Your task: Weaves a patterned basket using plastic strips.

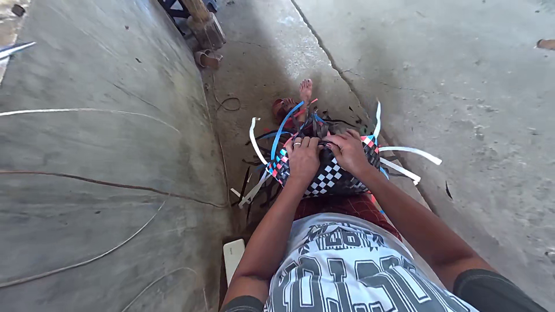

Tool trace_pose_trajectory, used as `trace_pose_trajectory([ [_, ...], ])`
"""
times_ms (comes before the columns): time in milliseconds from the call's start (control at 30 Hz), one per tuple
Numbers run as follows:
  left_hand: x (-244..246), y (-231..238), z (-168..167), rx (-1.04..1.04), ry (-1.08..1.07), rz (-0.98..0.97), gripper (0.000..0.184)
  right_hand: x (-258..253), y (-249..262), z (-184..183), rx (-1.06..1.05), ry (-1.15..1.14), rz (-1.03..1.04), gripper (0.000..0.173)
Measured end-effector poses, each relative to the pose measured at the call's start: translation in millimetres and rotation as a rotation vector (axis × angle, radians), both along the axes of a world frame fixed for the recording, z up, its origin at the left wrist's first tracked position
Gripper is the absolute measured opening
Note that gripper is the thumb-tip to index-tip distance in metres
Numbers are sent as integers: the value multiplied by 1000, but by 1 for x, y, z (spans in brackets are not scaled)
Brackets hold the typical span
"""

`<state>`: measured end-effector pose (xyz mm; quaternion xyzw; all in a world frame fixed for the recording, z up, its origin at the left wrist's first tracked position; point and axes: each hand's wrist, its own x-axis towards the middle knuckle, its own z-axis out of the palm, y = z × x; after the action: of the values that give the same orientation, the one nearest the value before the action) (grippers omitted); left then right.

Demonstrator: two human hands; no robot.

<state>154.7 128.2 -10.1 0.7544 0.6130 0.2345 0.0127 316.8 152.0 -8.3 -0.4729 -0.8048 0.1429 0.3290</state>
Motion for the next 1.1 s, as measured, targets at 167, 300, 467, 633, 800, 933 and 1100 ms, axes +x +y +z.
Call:
trace_pose_trajectory([
  [167, -22, 16, 18, 88, -116, -71, 20, -5, -72, 44, -208, 386, 313, 27],
  [300, -31, 28, 63, 291, -170, -121, 21, -10, -108, 16, -1183, 513, 390, 51],
  [467, -16, 17, 111, 522, -328, -226, 28, -5, -80, -10, -901, 1382, 156, 77],
  [633, -15, 5, 126, 267, -511, -122, 42, 16, -38, 51, -433, 1302, -70, 36],
  [800, -38, -5, 106, 25, -677, -60, 56, 63, 21, 102, -224, 707, -306, 66],
  [933, -58, -16, 95, 21, -663, -62, 53, 93, 59, 137, -223, 259, -245, 70],
  [1100, -74, -22, 97, 62, -700, -71, 52, 87, 86, 172, -346, -215, -86, 60],
])
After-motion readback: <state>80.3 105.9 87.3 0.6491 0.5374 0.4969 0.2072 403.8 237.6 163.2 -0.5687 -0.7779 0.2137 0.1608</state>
